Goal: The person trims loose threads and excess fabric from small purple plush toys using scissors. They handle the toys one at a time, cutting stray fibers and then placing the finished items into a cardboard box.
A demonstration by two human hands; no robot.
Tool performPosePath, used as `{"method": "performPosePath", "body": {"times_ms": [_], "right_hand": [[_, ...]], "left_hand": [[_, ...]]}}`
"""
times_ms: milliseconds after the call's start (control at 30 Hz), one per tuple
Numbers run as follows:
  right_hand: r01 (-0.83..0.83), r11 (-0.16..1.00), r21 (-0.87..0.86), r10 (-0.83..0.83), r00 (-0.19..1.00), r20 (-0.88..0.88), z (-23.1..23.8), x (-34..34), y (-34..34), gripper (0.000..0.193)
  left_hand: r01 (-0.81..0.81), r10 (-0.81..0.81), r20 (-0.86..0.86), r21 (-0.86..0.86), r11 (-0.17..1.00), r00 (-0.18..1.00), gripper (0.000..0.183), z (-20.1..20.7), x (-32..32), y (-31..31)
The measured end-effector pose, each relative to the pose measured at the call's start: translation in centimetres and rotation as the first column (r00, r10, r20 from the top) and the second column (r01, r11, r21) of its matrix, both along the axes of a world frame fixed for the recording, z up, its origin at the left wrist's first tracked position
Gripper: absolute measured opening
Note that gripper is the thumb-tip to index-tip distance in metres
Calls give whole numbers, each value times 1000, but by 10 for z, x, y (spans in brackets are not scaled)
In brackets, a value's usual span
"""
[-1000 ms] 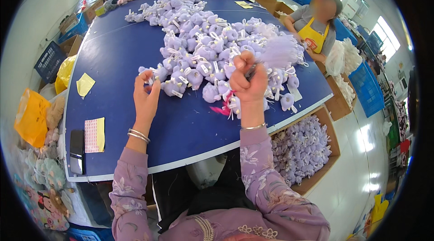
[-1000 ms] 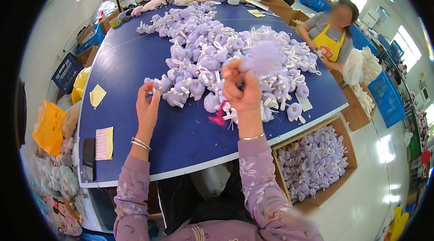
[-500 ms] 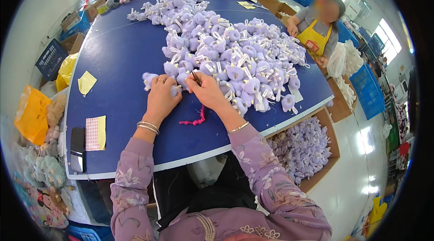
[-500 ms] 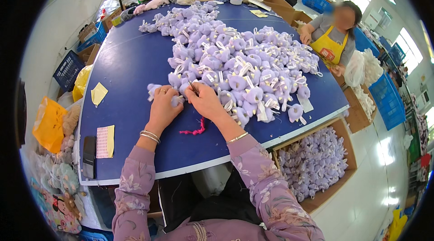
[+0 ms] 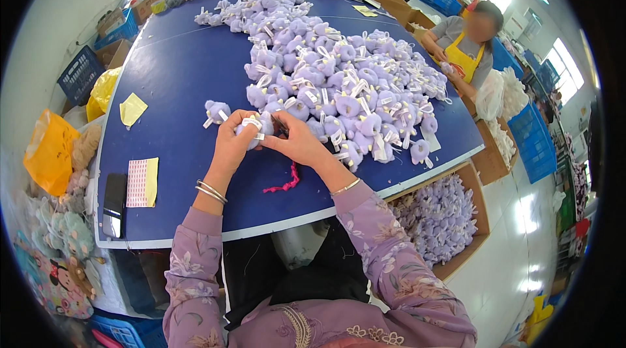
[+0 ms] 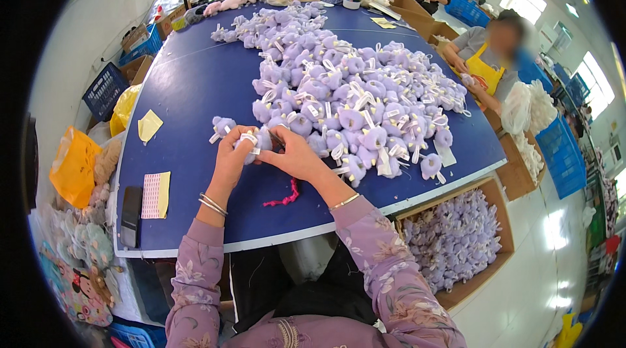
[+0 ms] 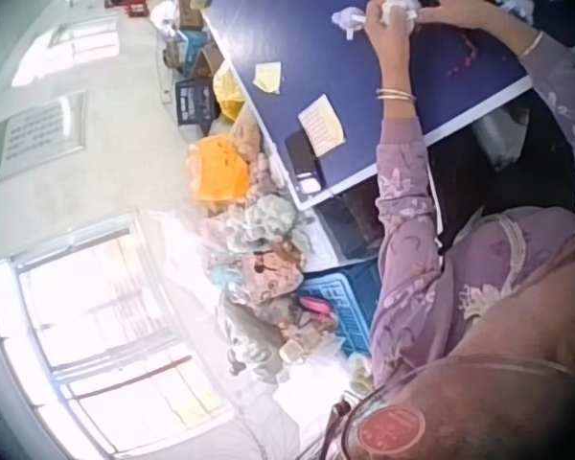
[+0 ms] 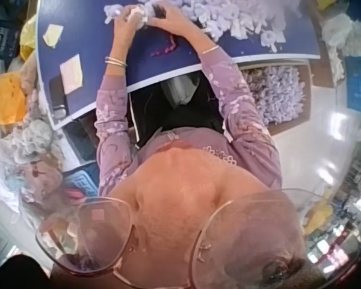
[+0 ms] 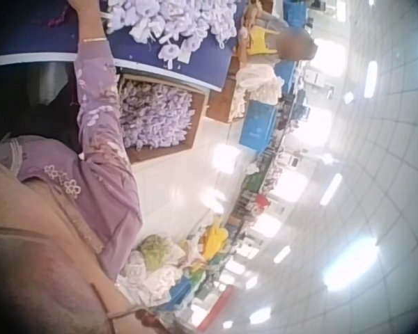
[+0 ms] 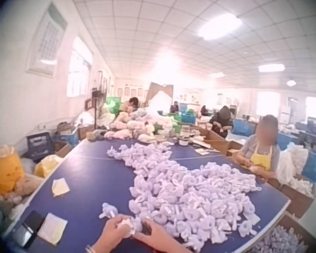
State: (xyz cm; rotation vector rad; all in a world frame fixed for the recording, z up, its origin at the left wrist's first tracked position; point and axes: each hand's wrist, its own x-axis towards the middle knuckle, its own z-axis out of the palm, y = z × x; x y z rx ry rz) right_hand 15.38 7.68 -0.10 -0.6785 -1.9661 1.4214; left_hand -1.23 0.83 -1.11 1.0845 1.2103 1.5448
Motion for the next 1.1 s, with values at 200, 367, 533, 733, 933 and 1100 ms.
{"method": "performPosePath", "body": {"times_ms": [200, 367, 533, 733, 933, 1100], "right_hand": [[5, 999, -33, -6, 999, -36, -17, 2, 11, 39], [-51, 998, -38, 49, 997, -67, -16, 5, 14, 39], [42, 988, 145, -46, 999, 24, -7, 5, 9, 52], [101, 995, -15, -102, 986, -132, -1, 3, 6, 35], [106, 943, -315, -124, 992, -38, 2, 11, 11, 24], [223, 973, -66, -225, 974, -24, -6, 6, 11, 29]], "left_hand": [[173, -167, 71, -88, 981, 983, 28, 9, 2, -6], [196, -163, 241, -120, 973, 957, 35, 1, -2, -2], [194, -155, 231, -159, 968, 960, 32, 7, -1, -1], [145, -97, 298, -141, 979, 950, 28, 7, -1, -3], [110, -32, 366, -194, 975, 930, 35, 9, -6, -2], [170, -146, 130, -203, 964, 981, 45, 3, -6, 1]]}}
